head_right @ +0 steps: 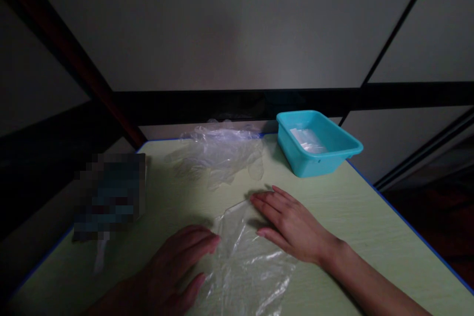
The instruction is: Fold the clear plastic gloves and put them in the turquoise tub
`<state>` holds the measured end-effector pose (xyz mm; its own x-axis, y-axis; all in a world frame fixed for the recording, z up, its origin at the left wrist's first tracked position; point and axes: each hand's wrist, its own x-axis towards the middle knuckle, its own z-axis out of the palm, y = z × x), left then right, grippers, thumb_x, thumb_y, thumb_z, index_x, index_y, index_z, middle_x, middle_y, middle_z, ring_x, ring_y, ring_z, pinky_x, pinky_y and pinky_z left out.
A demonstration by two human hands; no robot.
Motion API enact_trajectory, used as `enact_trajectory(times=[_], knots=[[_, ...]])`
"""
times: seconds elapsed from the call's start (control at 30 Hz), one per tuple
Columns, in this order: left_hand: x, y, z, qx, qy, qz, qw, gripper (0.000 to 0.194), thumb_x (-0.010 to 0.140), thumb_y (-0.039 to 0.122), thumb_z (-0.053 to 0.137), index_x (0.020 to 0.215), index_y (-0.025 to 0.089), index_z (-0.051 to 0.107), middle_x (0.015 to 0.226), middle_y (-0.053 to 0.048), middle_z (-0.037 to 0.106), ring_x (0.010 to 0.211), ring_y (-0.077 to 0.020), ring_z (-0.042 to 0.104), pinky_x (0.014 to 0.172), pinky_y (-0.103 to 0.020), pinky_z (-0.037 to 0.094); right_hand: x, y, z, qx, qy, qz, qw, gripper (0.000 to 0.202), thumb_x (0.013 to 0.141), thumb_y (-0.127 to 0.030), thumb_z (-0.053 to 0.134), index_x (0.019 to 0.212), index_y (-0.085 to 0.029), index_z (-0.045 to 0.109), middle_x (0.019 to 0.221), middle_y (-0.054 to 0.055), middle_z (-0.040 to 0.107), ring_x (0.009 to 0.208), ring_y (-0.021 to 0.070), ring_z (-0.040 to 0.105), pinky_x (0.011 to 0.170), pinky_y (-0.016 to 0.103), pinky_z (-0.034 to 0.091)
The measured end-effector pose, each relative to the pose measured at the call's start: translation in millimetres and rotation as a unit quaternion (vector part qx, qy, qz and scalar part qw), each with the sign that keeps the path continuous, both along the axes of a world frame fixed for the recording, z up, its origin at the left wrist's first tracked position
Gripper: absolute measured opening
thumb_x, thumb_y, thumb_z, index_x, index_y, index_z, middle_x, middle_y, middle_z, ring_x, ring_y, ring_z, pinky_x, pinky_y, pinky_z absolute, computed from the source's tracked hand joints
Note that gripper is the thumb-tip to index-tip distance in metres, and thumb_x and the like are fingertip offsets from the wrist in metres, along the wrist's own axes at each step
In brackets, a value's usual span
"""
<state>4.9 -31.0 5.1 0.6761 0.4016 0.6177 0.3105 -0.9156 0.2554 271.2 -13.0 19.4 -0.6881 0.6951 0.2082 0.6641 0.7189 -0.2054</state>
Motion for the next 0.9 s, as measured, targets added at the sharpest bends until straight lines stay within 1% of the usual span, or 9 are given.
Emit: enact_trajectory(times=[0.07,0.13,0.2,0.3,0.43,0.6,0.73,0.9], knots=[[0.5,0.9,0.0,-0.012,0.017,0.024,1.0,0.049,0.076,0.012,0.043,0.125,0.013,0.038,0.108,-0.011,0.059,0.1,-0.02,0.055,0.088,-0.035,0.046,-2.5,-0.6,1.2,-0.01,-0.008,0.01,1.0,0.056,0.09,-0.043,0.038,0.136,-0.014,0.027,0.137,0.011,0.036,0.125,0.0222,0.035,0.106,0.046,0.022],[2.3,2.5,0.6,-0.028,0.049,0.047,0.997,0.052,0.077,0.013,0.043,0.128,0.013,0.034,0.119,-0.013,0.053,0.11,-0.022,0.049,0.092,-0.038,0.043,-6.4,-2.3,2.6,-0.023,-0.021,0.024,0.999,0.062,0.089,-0.047,0.037,0.138,-0.013,0.021,0.141,0.011,0.027,0.129,0.0229,0.027,0.107,0.046,0.017],[5.3,4.0,1.7,-0.041,0.093,0.055,0.993,0.056,0.077,0.014,0.043,0.132,0.011,0.03,0.131,-0.014,0.043,0.12,-0.024,0.04,0.098,-0.041,0.037,-10.6,-4.8,3.3,-0.04,-0.033,0.038,0.998,0.069,0.088,-0.052,0.036,0.139,-0.011,0.016,0.144,0.012,0.019,0.131,0.0239,0.02,0.108,0.046,0.014],[10.5,4.8,4.3,-0.058,0.161,0.053,0.984,0.059,0.08,0.016,0.042,0.135,0.008,0.023,0.141,-0.014,0.03,0.128,-0.025,0.028,0.104,-0.044,0.029,-15.6,-8.4,2.1,-0.063,-0.043,0.06,0.995,0.076,0.086,-0.057,0.035,0.14,-0.009,0.011,0.144,0.013,0.013,0.132,0.024,0.014,0.109,0.045,0.01],[14.6,3.1,7.9,-0.085,0.222,0.057,0.97,0.059,0.082,0.018,0.041,0.136,0.01,0.021,0.144,-0.013,0.022,0.131,-0.024,0.02,0.105,-0.045,0.025,-18.5,-9.8,-1.3,-0.077,-0.054,0.074,0.993,0.079,0.085,-0.059,0.034,0.139,-0.007,0.009,0.144,0.015,0.011,0.133,0.0234,0.011,0.109,0.045,0.007],[14.4,2.3,9.0,-0.114,0.259,0.042,0.958,0.059,0.082,0.019,0.043,0.137,0.012,0.021,0.145,-0.012,0.018,0.132,-0.0238,0.015,0.106,-0.045,0.021,-19.5,-9.2,-1.8,-0.086,-0.052,0.077,0.992,0.08,0.085,-0.059,0.034,0.139,-0.007,0.008,0.143,0.016,0.013,0.132,0.0241,0.011,0.108,0.047,0.007],[13.7,1.8,9.6,-0.124,0.268,0.032,0.955,0.06,0.082,0.021,0.044,0.137,0.013,0.022,0.145,-0.01,0.016,0.133,-0.0248,0.012,0.107,-0.045,0.019,-19.3,-10.3,-1.5,-0.087,-0.042,0.074,0.993,0.08,0.085,-0.059,0.034,0.14,-0.008,0.007,0.143,0.016,0.012,0.132,0.0247,0.011,0.108,0.047,0.008],[13.8,-0.5,10.1,-0.13,0.297,0.052,0.944,0.063,0.081,0.02,0.046,0.138,0.015,0.021,0.147,-0.009,0.008,0.133,-0.0269,0.006,0.108,-0.047,0.014,-17.8,-11.3,-3.0,-0.088,-0.056,0.063,0.993,0.08,0.085,-0.059,0.034,0.14,-0.008,0.005,0.144,0.016,0.006,0.132,0.0254,0.008,0.108,0.047,0.007]])
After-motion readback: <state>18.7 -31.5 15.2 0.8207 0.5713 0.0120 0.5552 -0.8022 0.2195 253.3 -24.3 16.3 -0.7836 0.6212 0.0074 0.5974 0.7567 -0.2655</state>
